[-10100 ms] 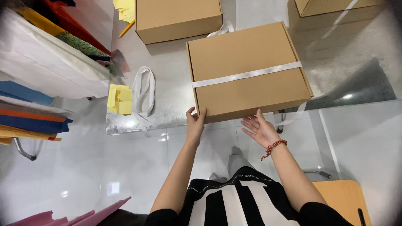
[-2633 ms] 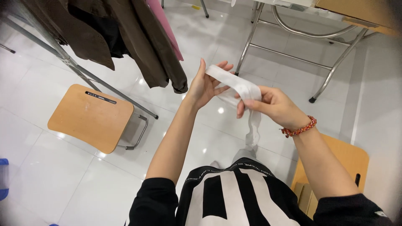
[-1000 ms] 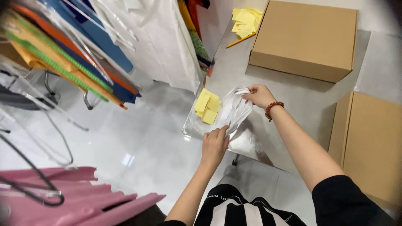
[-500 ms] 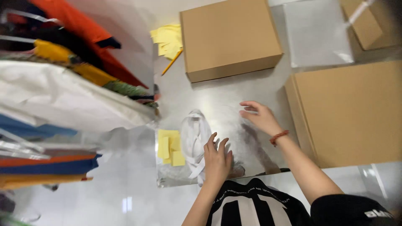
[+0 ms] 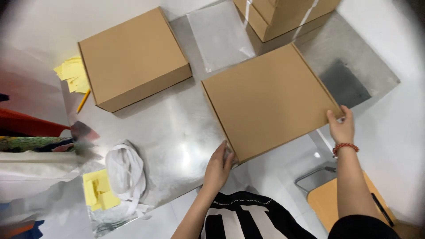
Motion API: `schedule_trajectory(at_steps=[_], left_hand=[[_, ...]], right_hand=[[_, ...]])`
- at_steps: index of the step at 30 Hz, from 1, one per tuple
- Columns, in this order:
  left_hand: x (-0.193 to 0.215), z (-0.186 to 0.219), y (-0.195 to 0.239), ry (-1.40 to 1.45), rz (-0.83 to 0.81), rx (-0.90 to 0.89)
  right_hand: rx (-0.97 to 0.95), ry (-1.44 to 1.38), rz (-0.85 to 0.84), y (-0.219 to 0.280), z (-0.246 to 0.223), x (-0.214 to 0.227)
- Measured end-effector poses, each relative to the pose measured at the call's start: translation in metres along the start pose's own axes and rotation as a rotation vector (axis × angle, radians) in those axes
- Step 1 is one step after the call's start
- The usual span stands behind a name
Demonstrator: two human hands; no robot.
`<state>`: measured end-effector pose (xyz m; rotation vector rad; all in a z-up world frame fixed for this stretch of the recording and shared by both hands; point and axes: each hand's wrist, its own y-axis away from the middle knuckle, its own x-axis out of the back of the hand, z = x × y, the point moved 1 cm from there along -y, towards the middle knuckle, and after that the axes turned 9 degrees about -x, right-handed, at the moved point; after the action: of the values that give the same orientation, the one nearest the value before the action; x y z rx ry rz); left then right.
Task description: The person unpacks a cardboard box containing a pink and a green garment, removes them from plastic packaging, and hangs them on a clothing rack. The person then folds the empty packaging and places it back into the box before closing it.
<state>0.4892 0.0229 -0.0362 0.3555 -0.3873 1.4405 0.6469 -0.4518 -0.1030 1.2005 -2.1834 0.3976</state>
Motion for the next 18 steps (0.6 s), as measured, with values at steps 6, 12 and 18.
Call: schedule_trajectory(at_steps=[6,12,18], left_hand=[[-0.013,0.086,-0.016,0.084,0.097,0.379],[-0.03,0.081,-0.014,-0.013,0.166,0.415],[-0.056,0.072,-0.034,-0.038,0.149,0.369]], right_hand=[[-0.336,-0.241,-0.151,0.022,-0.017,-0.002],[-0.518,-0.501,-0.359,0.081,-0.066,0.057],[-0.755,-0.824,-0.481,0.101,-0.06,0.096]])
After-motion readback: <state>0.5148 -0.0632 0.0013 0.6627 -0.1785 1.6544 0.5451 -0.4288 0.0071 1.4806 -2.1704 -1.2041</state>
